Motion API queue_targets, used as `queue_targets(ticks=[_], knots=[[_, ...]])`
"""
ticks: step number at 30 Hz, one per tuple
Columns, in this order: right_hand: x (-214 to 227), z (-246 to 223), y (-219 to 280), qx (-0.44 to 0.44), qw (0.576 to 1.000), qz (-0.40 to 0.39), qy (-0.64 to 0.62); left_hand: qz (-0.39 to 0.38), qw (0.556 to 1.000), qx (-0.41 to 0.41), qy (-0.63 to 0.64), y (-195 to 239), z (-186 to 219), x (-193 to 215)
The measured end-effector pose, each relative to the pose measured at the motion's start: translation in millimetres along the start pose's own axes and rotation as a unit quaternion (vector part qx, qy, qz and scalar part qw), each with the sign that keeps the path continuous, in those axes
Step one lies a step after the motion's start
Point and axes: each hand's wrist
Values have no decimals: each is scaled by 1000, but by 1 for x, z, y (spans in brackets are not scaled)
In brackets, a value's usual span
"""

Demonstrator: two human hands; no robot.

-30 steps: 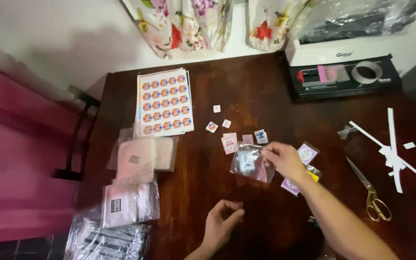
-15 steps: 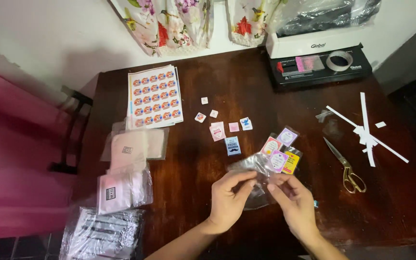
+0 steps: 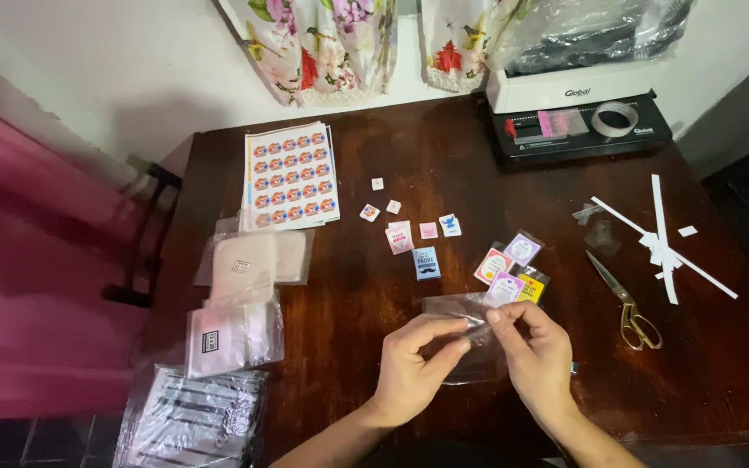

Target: The person packages various printed stickers into small clear plastic bags, using a lighter to seal the edges of the bags and shears to trim excess plastic.

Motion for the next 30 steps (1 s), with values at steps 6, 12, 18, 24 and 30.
queue_targets(ticks=[6, 12, 18, 24, 30], knots=[[-2, -3, -2, 14, 1000, 11, 4, -22, 993, 98, 69, -2, -4, -1], [2, 7, -6, 2, 1000, 3, -28, -28, 991, 106, 77, -4, -15, -5], [70, 21, -33, -63, 996, 17, 58, 8, 990, 113, 89, -9, -37, 3], [219, 182, -49, -20, 825, 97, 557, 50, 990, 128, 34, -19, -40, 17], [237, 210, -56, -70, 815, 86, 569, 53, 975, 180, 122, -23, -53, 26]])
Point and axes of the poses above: each hand's wrist, its own y-axis away from the middle knuckle, its own x-axis out of the back of the hand, z = x × y, and after that the axes turned 4 degrees about -y, right-handed
